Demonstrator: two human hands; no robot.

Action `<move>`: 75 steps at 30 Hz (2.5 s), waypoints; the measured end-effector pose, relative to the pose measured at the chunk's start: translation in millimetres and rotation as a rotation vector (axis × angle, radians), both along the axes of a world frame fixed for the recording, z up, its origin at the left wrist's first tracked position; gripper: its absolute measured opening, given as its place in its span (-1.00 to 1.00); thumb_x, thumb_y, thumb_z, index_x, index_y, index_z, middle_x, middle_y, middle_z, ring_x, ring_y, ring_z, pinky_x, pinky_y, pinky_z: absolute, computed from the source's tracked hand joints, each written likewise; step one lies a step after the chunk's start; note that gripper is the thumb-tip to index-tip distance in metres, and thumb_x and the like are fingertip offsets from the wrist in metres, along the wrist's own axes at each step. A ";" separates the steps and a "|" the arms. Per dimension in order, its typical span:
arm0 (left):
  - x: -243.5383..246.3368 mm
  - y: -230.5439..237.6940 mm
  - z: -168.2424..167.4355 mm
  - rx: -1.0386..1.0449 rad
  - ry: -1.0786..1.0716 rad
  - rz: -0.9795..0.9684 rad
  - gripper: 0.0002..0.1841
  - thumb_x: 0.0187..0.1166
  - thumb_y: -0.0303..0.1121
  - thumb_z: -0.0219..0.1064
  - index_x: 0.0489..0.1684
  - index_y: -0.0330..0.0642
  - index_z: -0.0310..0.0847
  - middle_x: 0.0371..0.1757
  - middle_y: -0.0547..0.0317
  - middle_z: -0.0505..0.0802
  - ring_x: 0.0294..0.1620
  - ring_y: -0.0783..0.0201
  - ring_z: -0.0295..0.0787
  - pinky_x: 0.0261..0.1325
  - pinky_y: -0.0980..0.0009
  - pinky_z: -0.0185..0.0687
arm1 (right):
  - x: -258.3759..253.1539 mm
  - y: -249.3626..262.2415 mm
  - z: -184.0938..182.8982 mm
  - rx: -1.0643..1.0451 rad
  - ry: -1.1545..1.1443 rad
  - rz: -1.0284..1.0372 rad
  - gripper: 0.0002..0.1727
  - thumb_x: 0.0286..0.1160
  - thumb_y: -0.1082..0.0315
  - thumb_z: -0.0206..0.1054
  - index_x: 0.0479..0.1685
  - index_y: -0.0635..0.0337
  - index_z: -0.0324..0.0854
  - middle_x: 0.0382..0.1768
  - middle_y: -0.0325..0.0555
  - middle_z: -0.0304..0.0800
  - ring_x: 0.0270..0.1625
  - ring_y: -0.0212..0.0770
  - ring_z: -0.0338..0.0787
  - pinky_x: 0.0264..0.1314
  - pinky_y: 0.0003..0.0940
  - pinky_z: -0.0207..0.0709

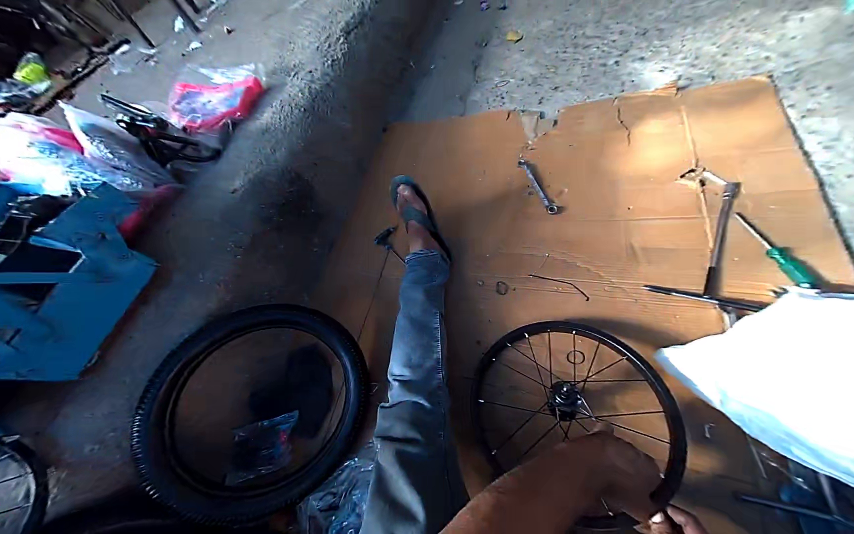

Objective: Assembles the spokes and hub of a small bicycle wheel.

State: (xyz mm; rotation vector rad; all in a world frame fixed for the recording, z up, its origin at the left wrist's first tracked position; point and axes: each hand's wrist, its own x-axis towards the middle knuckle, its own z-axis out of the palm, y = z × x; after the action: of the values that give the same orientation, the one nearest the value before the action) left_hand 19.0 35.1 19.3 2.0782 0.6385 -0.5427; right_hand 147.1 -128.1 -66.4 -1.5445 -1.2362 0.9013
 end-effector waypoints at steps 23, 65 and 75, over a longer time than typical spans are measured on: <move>4.1 5.1 2.3 -0.037 0.105 -0.049 -0.55 0.52 -0.01 0.43 -0.05 -0.29 0.71 -0.04 -0.14 0.87 0.16 -0.13 0.76 0.61 -0.43 0.07 | -11.9 0.9 15.5 -0.057 0.082 -0.018 -0.80 0.57 0.52 0.24 0.00 0.54 0.55 -0.25 -0.06 0.79 -0.25 -0.44 0.82 -0.06 -0.49 0.78; -28.8 -12.1 18.2 0.223 -0.153 0.355 -0.61 0.74 -0.08 0.09 0.19 -0.17 0.66 0.29 -0.04 0.74 0.50 -0.04 0.56 0.66 -0.08 0.28 | -13.0 10.2 40.0 -0.219 0.273 -0.075 -0.70 0.67 0.56 0.13 0.31 0.46 0.42 0.01 0.11 0.79 -0.25 -0.08 0.93 -0.16 -0.14 0.92; -86.3 -54.5 22.4 0.093 0.354 0.891 -0.48 0.85 0.03 -0.08 0.31 -0.14 0.67 0.21 -0.10 0.84 0.18 -0.11 0.84 0.23 -0.15 0.70 | -3.9 7.5 46.3 -0.292 0.280 -0.106 -0.44 0.65 0.26 0.30 0.49 0.44 0.30 0.25 0.21 0.67 0.08 -0.02 0.88 0.03 -0.05 0.88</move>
State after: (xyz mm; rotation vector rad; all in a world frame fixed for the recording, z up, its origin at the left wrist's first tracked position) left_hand -67.3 -19.4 41.6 1.5503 1.6941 -0.3478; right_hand 143.1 -120.6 -20.1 -1.6251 -0.8432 1.2224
